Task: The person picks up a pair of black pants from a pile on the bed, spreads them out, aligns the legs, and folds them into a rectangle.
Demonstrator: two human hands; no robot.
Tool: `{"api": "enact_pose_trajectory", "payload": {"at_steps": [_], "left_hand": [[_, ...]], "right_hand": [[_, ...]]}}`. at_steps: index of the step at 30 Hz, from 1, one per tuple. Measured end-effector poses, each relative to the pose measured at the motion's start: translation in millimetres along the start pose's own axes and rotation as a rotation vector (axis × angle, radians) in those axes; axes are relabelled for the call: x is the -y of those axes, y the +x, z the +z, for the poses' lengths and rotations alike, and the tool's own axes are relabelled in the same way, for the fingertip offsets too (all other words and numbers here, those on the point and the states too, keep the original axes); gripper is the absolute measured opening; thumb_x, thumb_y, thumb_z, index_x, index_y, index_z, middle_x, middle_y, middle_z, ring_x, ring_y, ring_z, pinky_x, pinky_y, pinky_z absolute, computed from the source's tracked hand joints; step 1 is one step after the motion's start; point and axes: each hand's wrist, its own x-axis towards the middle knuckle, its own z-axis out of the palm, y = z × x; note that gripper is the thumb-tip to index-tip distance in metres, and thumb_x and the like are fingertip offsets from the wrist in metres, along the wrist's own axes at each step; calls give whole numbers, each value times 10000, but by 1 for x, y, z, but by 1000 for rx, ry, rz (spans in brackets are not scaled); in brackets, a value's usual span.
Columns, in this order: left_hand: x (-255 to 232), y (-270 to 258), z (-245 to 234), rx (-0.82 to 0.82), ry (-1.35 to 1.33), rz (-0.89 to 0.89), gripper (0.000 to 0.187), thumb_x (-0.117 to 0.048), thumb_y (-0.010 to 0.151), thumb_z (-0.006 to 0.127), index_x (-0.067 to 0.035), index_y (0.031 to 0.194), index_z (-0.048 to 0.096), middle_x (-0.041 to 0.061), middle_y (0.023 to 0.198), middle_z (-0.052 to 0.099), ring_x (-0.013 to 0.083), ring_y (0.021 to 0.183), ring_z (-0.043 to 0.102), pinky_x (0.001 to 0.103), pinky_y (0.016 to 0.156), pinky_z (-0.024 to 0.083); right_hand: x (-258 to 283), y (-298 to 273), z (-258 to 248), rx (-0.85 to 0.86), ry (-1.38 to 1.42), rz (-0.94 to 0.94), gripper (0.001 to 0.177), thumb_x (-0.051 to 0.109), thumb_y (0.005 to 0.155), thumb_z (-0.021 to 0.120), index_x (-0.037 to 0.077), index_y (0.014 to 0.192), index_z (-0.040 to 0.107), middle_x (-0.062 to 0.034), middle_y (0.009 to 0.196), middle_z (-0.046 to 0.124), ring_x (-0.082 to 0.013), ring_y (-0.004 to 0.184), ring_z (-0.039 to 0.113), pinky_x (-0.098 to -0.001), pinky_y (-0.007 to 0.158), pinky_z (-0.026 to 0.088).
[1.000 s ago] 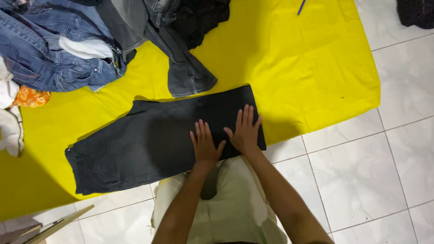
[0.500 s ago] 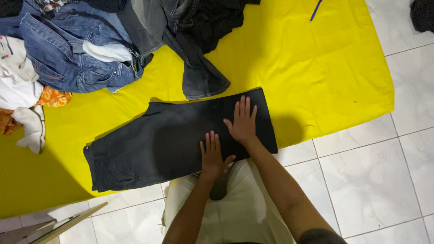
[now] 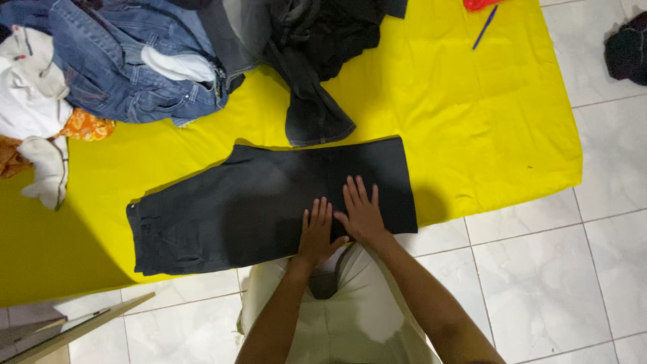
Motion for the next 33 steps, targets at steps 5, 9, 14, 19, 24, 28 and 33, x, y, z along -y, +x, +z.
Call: {"api": "enact_pose_trajectory", "payload": {"at_steps": [5,9,14,19,24,28,33], "left_hand": [[7,0,9,-1,-17,22,1088,-766,960,413,46,1622,120,233,1717,54,388,1594,-12,608,1238,45],[12,0,14,53,-58,8,1090,-773,967,372,50,1630,105,238,1723,35,389,1597,-27,610,1240,32],[11,2,15,75,15,9,1116,-769,945,435,66,1606,100,255,1702,20,393,1581,-37,599,1233,29],[6,6,4,133,19,-15,1118,-738,937,490,68,1597,85,257,1689,6,400,1573,-46,595,1230,33],[8,5,8,165,54,-27,1118,-684,905,540,41,1617,74,231,1708,-5,381,1583,-27,577,1239,14],[13,4,20,55,20,28,1114,-708,939,535,50,1605,64,242,1704,6,389,1583,-29,591,1236,12],[9,8,12,209,14,-42,1119,-752,942,445,42,1607,20,241,1700,-65,375,1570,-108,583,1227,-25]], "right_hand": [[-6,86,4,-80,-60,11,884,637,1021,370,-52,1568,293,-200,1711,100,-334,1591,30,-674,1209,15],[-1,92,-1,-27,-50,41,902,652,996,365,-65,1541,304,-217,1689,94,-345,1567,15,-678,1179,11],[3,72,5,-163,19,30,836,620,1017,372,-15,1560,346,-191,1714,150,-354,1597,59,-683,1209,42],[8,21,7,-105,15,-39,784,576,1025,385,19,1575,335,-167,1703,173,-358,1584,78,-649,1218,55],[21,-48,11,41,2,-59,788,564,1001,405,23,1568,320,-153,1685,171,-341,1570,69,-617,1216,49],[26,-51,10,35,-10,-23,784,540,995,403,7,1563,312,-159,1688,167,-338,1567,63,-630,1203,43],[13,14,7,-28,2,13,832,591,1012,391,-25,1565,302,-183,1690,158,-339,1573,63,-656,1204,47]]}}
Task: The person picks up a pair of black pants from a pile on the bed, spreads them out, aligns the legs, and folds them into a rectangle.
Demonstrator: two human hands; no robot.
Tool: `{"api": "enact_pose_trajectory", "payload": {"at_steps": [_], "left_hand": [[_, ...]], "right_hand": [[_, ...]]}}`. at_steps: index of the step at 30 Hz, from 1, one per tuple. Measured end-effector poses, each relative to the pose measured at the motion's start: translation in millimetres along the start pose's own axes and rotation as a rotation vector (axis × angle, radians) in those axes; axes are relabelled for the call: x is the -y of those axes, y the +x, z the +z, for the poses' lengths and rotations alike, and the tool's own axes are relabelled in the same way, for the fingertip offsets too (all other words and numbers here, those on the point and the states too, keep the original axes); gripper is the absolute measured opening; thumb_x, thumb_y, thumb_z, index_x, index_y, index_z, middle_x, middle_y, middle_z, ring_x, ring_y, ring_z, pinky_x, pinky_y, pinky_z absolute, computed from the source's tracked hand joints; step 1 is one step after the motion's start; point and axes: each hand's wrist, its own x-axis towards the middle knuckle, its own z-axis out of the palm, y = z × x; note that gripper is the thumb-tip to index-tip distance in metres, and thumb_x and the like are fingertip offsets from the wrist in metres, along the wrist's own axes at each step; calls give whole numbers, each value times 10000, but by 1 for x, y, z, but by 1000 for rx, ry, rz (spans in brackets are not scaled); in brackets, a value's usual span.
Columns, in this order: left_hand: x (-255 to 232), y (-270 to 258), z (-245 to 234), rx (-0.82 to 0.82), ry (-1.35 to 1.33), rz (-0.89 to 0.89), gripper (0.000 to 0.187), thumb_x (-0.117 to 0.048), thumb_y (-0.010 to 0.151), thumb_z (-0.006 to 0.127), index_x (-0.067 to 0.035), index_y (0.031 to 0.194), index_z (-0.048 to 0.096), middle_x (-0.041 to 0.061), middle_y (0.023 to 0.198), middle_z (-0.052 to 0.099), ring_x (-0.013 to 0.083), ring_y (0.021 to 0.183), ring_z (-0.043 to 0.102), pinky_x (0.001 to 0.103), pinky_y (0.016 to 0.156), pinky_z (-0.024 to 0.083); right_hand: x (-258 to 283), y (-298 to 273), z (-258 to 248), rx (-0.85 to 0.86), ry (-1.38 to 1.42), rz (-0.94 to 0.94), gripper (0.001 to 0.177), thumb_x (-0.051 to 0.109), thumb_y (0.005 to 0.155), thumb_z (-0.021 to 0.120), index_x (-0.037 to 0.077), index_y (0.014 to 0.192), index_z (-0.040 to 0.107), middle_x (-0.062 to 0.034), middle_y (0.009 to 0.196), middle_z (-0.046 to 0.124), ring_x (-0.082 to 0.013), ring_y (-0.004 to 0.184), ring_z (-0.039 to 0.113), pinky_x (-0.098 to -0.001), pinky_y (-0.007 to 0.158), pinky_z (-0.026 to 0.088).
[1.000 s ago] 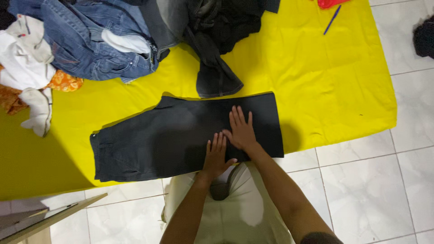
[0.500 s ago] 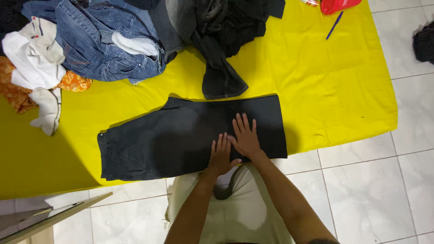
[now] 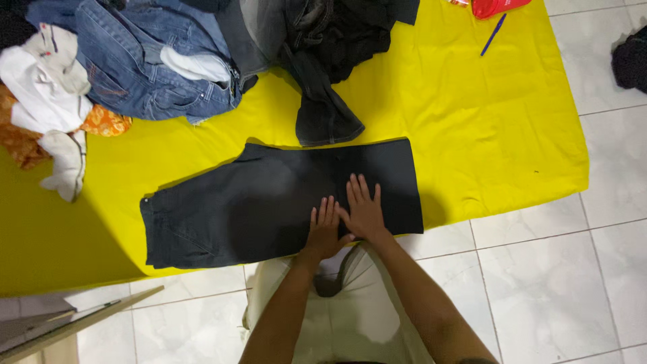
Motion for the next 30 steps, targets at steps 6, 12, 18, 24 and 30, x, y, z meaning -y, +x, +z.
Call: {"api": "enact_pose_trajectory", "payload": {"at_steps": [6,12,18,24,30], "left_hand": [[0,-2,-9,-2,-12,19,1121,-756,959,424,60,1614,21,248,1706,-64,378,1585,-104,589,1237,-23],[-3,-1,-11,34,-2,2,1157,-764,939,438,71,1614,7,245,1704,-84,385,1578,-113,586,1228,-28],[1,3,0,6,-8,-9,1157,-783,930,432,61,1618,41,232,1711,-72,372,1585,-120,594,1236,-28],[-8,-2,-7,45,43,-64,1225,-854,857,397,13,1621,-9,194,1710,-117,339,1576,-138,584,1226,-40],[-29,-26,-25,74,50,-138,943,-665,1017,297,-37,1636,-36,138,1723,-130,315,1583,-142,576,1241,-46]], "right_hand": [[-9,79,-4,-60,-30,95,896,656,999,381,-33,1564,291,-170,1703,103,-317,1578,3,-666,1196,2],[-9,40,-1,-75,6,37,859,623,975,400,10,1568,302,-160,1691,110,-319,1560,10,-631,1196,15],[-4,-52,-2,-134,60,-70,736,547,1006,463,62,1552,368,-137,1700,193,-319,1582,108,-623,1226,100],[1,-111,-32,229,-4,26,781,546,966,488,70,1564,326,-113,1688,153,-296,1564,80,-593,1221,96],[-55,-129,-44,49,-115,324,743,549,965,506,88,1528,353,-86,1670,205,-274,1545,129,-703,1155,104]]}}
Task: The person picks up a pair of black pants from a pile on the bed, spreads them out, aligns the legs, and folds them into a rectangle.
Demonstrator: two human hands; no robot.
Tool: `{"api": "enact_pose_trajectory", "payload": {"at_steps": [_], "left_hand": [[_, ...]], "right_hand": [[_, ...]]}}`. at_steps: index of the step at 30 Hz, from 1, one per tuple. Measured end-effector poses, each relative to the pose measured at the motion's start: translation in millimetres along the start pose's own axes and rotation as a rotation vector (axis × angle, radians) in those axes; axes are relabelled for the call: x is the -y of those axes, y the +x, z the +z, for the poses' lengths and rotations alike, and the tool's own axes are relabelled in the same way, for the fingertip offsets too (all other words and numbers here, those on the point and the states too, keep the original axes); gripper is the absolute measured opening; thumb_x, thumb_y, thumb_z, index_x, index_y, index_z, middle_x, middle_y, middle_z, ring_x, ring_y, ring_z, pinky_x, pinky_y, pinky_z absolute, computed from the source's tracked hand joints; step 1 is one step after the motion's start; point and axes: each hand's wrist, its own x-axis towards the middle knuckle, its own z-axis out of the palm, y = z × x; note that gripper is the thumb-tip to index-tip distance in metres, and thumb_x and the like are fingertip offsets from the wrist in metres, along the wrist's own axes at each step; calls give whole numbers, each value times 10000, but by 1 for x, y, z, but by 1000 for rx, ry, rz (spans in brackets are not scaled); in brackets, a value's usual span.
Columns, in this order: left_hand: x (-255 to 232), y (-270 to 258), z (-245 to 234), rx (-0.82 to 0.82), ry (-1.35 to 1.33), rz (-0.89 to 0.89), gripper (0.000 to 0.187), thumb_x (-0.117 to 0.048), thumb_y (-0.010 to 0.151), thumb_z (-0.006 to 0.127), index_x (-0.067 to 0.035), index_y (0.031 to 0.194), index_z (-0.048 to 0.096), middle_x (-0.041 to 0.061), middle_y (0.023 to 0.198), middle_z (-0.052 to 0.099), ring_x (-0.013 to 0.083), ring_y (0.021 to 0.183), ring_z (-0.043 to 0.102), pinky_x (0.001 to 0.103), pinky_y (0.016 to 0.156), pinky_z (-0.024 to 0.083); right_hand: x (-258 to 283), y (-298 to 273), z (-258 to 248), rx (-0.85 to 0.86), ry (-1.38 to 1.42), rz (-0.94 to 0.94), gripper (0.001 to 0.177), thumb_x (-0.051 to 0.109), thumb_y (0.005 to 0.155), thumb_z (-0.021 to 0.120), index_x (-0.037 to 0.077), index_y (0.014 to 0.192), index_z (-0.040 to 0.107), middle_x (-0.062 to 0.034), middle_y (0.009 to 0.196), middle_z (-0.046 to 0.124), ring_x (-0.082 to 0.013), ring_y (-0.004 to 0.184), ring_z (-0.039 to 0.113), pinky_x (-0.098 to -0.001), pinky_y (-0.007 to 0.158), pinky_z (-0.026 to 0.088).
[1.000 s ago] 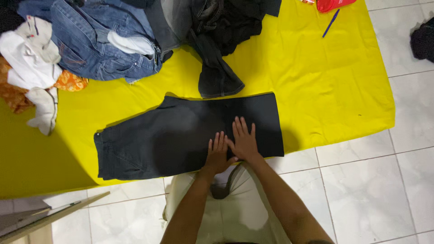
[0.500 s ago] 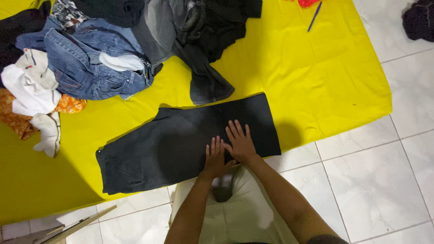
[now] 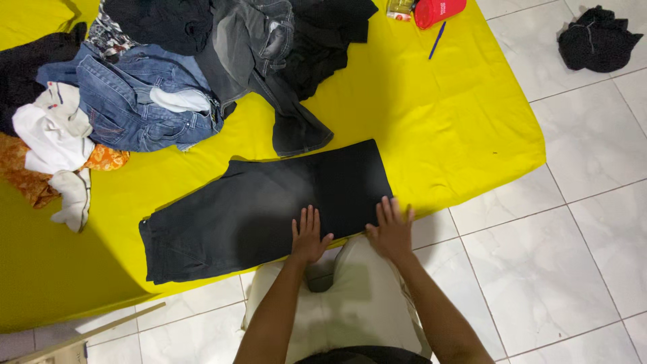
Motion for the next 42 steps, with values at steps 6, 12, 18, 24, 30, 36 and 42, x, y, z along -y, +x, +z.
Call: {"api": "enact_pose_trajectory", "payload": {"at_steps": [6,12,18,24,30,36,42], "left_hand": [[-21,-21,-10,27,-47,-115,835,-569,1058,305,-63,1638,-19,116,1729,-109,299,1588,-125,591,1242,-18],[-39,-23,-18,-210,-467,-225,839,-490,1021,509,-37,1621,137,166,1694,187,323,1590,115,547,1257,101],[-33,-5,-18,-385,-654,-225,814,-378,978,637,-21,1590,236,210,1641,294,353,1510,310,409,1233,262],[-28,23,-25,-554,-731,-70,622,-310,1016,606,-46,1540,399,208,1609,424,359,1497,393,406,1241,306],[-34,69,-64,-324,-1223,-164,657,-361,1002,531,-147,1594,342,219,1525,495,322,1422,499,415,1157,419],[-19,114,-86,-278,-1284,-288,727,-509,1037,417,-116,1621,236,180,1635,350,324,1493,378,422,1200,335],[18,130,-78,-163,-1504,-301,844,-658,1009,263,-80,1619,192,148,1675,270,321,1506,382,447,1198,321]], "right_hand": [[-26,1,10,-311,38,57,703,475,925,625,19,1445,500,-230,1558,388,-378,1455,345,-662,1083,293],[-33,21,35,-215,1058,537,485,221,905,744,-8,1310,607,-202,1166,694,-351,1097,672,-380,943,502],[-33,28,27,67,1640,531,354,147,903,701,-23,1214,688,-113,1098,748,-220,962,685,-341,873,528],[-7,16,-4,-28,1706,596,299,45,942,597,11,1239,602,-93,1046,703,-196,869,677,-334,701,582],[5,4,-12,-154,1467,428,402,19,948,601,5,1350,591,-133,1055,693,-191,820,647,-343,693,568],[28,-9,-32,-166,1423,260,469,69,974,607,37,1440,564,-165,1127,684,-204,888,626,-351,748,537],[83,-22,-78,-147,912,164,491,155,943,691,40,1407,578,-223,1130,720,-309,892,712,-378,793,562]]}}
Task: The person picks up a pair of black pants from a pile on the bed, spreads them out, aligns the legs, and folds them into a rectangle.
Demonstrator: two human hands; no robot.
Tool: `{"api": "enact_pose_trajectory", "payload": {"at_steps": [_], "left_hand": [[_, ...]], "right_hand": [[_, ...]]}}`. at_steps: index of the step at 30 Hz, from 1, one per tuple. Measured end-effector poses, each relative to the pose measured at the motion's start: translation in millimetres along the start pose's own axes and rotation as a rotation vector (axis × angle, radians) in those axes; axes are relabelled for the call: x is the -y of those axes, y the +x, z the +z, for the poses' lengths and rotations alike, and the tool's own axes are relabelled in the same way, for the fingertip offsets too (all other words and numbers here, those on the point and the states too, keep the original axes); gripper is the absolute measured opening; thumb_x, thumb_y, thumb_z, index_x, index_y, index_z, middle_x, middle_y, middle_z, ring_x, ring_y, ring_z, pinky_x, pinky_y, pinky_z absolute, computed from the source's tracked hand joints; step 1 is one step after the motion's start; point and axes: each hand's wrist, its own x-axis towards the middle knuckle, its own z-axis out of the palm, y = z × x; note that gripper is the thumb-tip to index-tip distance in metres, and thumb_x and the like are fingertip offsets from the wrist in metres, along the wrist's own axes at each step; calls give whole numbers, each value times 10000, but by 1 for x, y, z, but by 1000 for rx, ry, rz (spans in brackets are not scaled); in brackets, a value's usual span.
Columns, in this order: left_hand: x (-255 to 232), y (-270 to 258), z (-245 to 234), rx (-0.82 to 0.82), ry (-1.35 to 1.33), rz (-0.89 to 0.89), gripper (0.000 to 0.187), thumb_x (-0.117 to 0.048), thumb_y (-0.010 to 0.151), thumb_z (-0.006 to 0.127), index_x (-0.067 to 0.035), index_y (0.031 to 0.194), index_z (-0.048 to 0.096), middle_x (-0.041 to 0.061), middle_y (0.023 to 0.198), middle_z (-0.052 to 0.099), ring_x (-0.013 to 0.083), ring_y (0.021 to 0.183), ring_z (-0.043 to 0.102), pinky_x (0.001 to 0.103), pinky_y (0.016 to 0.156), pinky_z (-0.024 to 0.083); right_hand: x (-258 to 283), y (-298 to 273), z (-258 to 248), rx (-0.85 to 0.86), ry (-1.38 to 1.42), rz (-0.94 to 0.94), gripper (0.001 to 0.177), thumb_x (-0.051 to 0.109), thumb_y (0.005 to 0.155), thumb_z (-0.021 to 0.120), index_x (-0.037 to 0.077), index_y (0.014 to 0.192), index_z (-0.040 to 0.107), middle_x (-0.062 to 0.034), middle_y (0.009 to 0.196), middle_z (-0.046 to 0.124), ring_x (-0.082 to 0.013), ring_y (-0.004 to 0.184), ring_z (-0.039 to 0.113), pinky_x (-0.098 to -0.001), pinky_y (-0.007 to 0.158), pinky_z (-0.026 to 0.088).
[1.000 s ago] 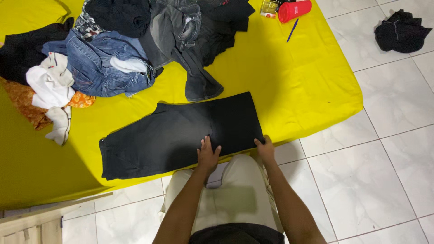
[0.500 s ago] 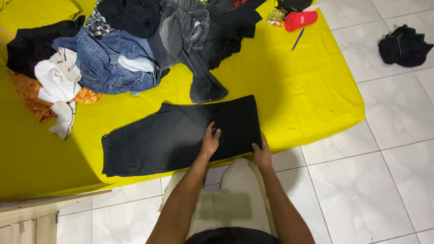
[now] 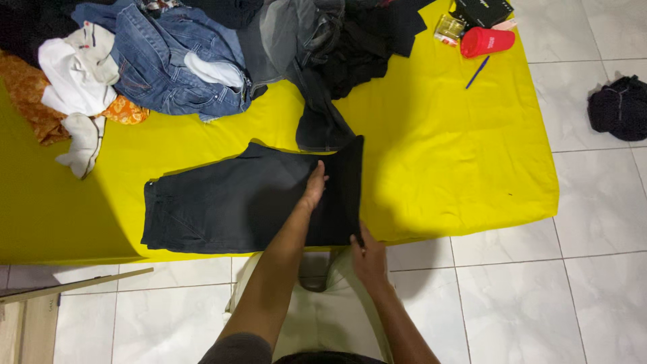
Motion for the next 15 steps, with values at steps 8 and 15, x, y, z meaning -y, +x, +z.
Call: {"api": "enact_pose_trajectory", "payload": {"at_steps": [8,15], "left_hand": [[31,44,-37,170,-139,145,760,-561,1016,382,-36,1564,335,189,1546,420,326,1366,477,439,1116,424],[49,50,-75,243,-319,120,630,-440,1054,476,20,1484,485,199,1405,612,288,1208,650,373,1006,572]], "right_hand": [[63,-25,34,188,-271,-378,635,10,828,740,30,1443,584,-221,959,735,-370,790,724,-460,735,574],[86,-28,64,168,-235,-555,647,-1,811,727,9,1433,548,-222,1151,727,-354,878,747,-424,705,590]]}}
